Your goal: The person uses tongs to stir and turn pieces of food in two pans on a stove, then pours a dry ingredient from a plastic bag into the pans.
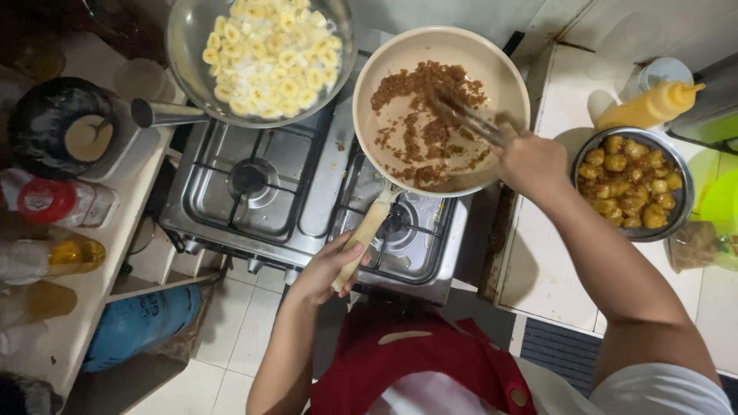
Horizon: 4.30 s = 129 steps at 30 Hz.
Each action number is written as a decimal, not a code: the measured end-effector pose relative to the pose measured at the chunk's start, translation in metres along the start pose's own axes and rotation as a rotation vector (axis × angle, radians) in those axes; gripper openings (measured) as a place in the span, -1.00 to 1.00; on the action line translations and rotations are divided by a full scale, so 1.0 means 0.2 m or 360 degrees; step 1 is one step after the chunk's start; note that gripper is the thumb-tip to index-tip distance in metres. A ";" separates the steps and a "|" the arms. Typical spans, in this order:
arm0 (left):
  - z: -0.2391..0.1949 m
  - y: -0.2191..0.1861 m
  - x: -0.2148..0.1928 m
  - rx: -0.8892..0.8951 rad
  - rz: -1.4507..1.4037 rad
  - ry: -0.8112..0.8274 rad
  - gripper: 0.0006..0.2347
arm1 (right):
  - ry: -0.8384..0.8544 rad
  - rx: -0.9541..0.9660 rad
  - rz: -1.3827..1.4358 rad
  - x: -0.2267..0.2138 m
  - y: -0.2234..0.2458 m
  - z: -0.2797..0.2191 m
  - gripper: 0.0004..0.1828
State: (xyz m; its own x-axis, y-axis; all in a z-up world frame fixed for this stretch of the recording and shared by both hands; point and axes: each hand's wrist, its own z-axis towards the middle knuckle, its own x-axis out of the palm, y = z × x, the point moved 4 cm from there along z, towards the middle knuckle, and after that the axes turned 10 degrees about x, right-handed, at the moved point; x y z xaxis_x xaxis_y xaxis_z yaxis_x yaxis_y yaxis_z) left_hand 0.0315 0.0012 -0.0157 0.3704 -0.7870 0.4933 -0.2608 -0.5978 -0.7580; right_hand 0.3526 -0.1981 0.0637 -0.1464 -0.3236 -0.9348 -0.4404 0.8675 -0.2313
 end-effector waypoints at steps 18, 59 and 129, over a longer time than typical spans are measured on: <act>0.02 0.03 0.02 0.0095 -0.0051 0.0121 -0.59 | -0.0068 0.0136 0.0274 0.01 -0.20 0.06 -0.45; 0.02 0.00 0.02 0.0094 0.0004 0.0131 -0.65 | -0.0049 -0.0089 0.0158 0.01 -0.10 -0.36 -0.42; 0.01 -0.01 0.01 0.0123 0.0019 0.0170 -0.66 | -0.0287 0.0077 0.0086 0.02 -0.15 -0.21 -0.52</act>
State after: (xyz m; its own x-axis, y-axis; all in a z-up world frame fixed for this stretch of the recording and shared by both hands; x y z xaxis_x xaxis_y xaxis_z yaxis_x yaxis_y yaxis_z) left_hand 0.0349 0.0013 -0.0151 0.2695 -0.8082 0.5237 -0.1934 -0.5781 -0.7927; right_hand 0.3283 -0.2416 0.0791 -0.0056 -0.2069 -0.9783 -0.3924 0.9004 -0.1882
